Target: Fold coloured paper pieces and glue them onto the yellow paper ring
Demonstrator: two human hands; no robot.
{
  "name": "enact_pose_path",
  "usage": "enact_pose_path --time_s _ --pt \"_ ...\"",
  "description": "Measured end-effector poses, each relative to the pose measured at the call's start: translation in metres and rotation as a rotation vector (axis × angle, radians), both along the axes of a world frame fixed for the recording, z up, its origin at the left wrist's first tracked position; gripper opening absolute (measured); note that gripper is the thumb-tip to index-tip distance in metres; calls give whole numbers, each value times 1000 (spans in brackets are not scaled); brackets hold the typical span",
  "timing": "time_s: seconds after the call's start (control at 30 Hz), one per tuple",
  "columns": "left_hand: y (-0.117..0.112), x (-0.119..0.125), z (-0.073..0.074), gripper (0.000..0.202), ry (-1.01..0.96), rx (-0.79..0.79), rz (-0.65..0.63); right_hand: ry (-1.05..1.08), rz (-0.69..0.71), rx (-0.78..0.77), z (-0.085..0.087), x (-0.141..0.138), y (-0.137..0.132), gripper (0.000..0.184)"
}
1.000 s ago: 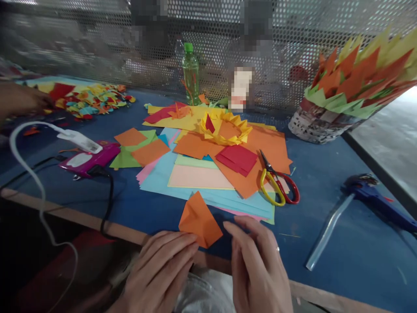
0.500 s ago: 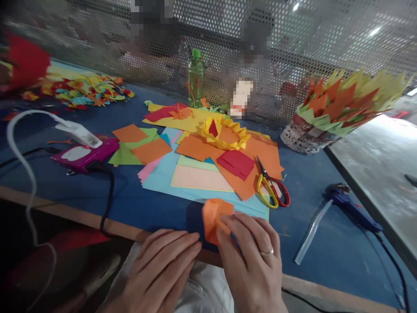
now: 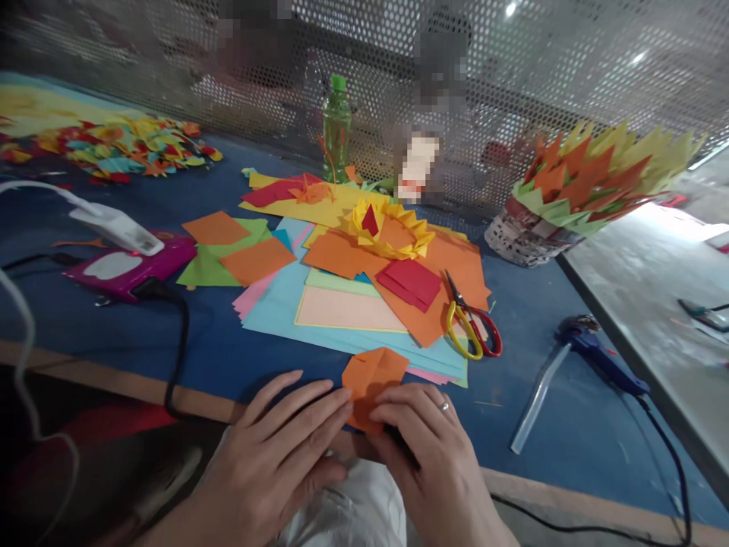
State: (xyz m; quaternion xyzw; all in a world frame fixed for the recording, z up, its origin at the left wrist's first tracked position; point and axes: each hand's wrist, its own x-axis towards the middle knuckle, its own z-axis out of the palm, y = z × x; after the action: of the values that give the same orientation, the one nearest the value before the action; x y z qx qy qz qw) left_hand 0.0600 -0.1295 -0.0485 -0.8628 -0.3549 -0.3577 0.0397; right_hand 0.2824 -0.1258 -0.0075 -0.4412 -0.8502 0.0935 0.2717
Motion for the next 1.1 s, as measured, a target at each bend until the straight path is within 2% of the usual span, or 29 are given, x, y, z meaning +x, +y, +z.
enact_pose_path --time_s 0.1,0.3,0.43,0.77,1.1 --pt "2 -2 -6 35 -24 32 -55 62 -17 -94 3 2 7 5" --pt "3 -6 -7 31 -47 52 -93 64 -65 -197 8 -4 15 11" --pt "3 -5 -7 29 -89 43 -103 25 -112 -190 4 -6 16 6" --pt "5 -1 -13 23 -137 53 -81 70 -192 -225 -1 -17 13 11" --pt "5 1 -14 26 -162 87 -47 -21 -190 -124 -4 -17 13 11"
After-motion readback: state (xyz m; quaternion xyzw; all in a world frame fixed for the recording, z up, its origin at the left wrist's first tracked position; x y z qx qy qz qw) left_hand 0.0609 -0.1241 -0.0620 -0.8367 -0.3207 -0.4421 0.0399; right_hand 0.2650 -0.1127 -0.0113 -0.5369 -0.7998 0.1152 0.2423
